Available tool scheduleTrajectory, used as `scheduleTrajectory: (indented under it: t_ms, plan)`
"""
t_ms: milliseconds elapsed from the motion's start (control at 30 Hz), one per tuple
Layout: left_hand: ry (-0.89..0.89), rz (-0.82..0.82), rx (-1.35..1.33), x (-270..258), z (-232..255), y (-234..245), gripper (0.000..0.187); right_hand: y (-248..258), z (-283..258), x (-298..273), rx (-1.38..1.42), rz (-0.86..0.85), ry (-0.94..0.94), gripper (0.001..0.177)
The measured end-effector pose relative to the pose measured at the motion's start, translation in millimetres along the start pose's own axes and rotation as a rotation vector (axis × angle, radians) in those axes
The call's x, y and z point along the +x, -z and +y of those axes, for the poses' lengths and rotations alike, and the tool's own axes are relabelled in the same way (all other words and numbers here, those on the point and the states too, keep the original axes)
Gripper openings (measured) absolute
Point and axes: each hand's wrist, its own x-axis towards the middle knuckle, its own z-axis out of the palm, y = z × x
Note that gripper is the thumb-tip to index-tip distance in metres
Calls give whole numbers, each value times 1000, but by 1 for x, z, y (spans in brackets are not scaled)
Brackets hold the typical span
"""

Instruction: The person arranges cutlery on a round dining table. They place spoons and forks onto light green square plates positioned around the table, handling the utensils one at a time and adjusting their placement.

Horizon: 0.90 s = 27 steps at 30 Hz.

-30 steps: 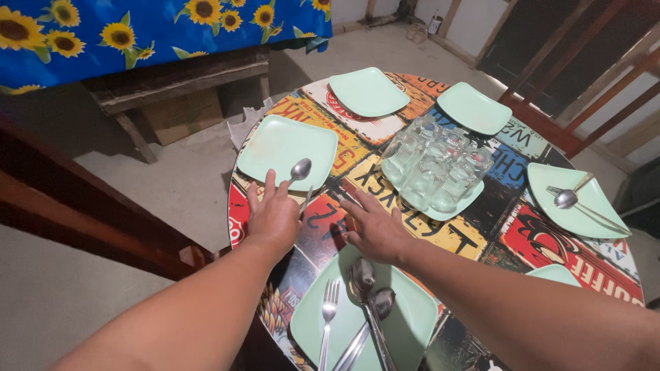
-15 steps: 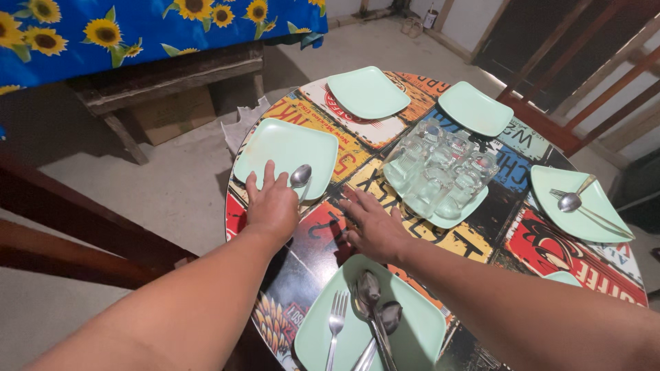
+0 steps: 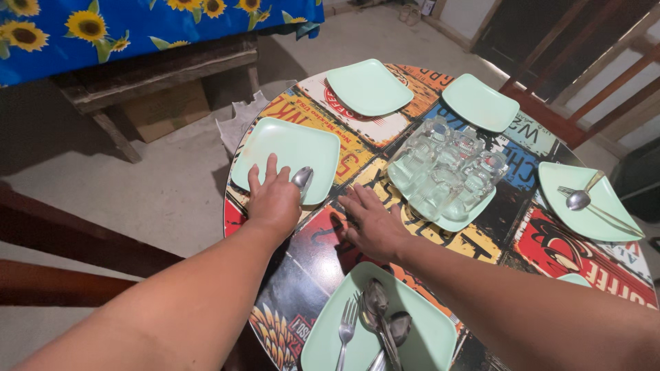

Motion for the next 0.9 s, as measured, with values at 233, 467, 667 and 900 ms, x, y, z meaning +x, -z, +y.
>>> scheduleTrajectory:
  t_ms: [233, 467, 667, 900]
  plan:
    - [-69, 80, -65, 12, -8, -17, 58, -2, -4, 9, -15, -40, -12, 73]
    - [-54, 27, -25, 20, -8, -28, 54, -5, 2, 16, 13, -32, -11, 74]
    - [-58, -18, -17, 24, -4, -29, 36, -8, 8, 21, 6, -26, 2, 75]
    - [-48, -74, 13, 29, -1, -31, 35, -8, 7, 28, -1, -18, -2, 75]
